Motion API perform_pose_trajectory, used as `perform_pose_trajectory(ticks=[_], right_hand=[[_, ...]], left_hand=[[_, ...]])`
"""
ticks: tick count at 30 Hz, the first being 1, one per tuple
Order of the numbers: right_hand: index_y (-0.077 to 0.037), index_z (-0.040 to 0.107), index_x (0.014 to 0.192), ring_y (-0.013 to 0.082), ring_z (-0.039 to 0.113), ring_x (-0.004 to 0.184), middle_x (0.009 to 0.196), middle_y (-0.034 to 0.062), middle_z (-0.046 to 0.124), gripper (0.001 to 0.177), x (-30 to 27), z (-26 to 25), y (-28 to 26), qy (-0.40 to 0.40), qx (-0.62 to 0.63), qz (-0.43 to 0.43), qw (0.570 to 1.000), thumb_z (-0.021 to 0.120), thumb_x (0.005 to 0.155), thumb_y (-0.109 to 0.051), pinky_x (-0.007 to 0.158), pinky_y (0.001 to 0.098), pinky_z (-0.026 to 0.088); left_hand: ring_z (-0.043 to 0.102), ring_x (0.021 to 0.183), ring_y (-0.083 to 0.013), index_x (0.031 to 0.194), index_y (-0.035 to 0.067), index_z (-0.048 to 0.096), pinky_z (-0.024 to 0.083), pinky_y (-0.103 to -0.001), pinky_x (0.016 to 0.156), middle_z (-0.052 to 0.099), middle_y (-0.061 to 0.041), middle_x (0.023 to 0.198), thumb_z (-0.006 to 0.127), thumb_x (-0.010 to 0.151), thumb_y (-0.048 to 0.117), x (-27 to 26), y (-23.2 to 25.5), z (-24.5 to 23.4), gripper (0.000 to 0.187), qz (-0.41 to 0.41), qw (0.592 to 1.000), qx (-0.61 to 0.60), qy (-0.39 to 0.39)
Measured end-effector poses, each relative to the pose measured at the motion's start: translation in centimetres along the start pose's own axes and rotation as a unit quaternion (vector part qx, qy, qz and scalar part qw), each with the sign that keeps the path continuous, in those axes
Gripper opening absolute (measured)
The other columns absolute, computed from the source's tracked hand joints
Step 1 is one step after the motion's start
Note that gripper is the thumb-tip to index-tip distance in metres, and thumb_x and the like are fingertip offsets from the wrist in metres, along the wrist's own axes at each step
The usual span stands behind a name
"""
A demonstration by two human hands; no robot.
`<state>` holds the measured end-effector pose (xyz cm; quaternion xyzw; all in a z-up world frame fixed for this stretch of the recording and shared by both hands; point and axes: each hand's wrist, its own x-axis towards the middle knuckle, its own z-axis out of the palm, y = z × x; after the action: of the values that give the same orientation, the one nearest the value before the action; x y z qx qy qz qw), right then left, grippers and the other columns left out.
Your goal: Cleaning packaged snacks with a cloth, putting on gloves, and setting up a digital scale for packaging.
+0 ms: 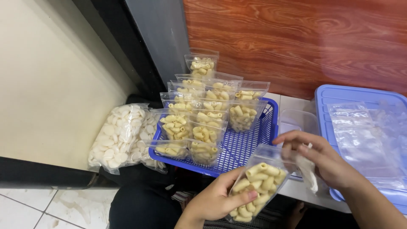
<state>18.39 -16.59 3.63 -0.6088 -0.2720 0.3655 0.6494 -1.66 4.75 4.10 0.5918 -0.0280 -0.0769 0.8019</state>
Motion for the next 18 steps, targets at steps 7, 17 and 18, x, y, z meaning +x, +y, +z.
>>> perform_pose_trajectory(ticks=[7, 17, 18], right_hand=[[-0.011, 0.081, 0.120, 0.0195, 0.084, 0.090, 0.110, 0.0061, 0.088, 0.042, -0.8, -2.5, -1.9, -0.029, -0.235, -0.024, 0.971, 0.080, 0.078, -0.016, 0.073, 0.0339, 0.068], [-0.004, 0.077, 0.110, 0.0148, 0.068, 0.087, 0.106, 0.0083, 0.078, 0.015, 2.0, -0.5, -2.1, 0.247, -0.285, -0.126, 0.917, 0.070, 0.097, -0.007, 0.076, 0.0281, 0.056], [-0.004, 0.075, 0.110, 0.0129, 0.067, 0.094, 0.105, 0.0078, 0.077, 0.012, 2.4, -0.4, -2.2, 0.254, -0.289, -0.153, 0.910, 0.068, 0.101, -0.007, 0.084, 0.0273, 0.055]], left_hand=[[0.072, 0.113, -0.0167, 0.134, 0.011, 0.062, 0.059, -0.031, 0.097, 0.074, -0.004, 0.123, 0.064, 0.094, 0.037, 0.2, 0.9, 1.1, 0.048, -0.020, 0.992, 0.085, 0.087], [0.016, 0.158, -0.0267, 0.161, 0.011, 0.007, 0.026, -0.045, 0.123, 0.008, -0.012, 0.172, 0.059, 0.095, 0.039, 0.2, 0.8, 1.3, 0.089, 0.048, 0.975, 0.176, 0.130], [0.003, 0.159, -0.0237, 0.160, 0.015, -0.007, 0.022, -0.045, 0.125, -0.008, -0.008, 0.172, 0.058, 0.094, 0.042, 0.3, 1.0, 1.4, 0.096, 0.012, 0.979, 0.171, 0.109]])
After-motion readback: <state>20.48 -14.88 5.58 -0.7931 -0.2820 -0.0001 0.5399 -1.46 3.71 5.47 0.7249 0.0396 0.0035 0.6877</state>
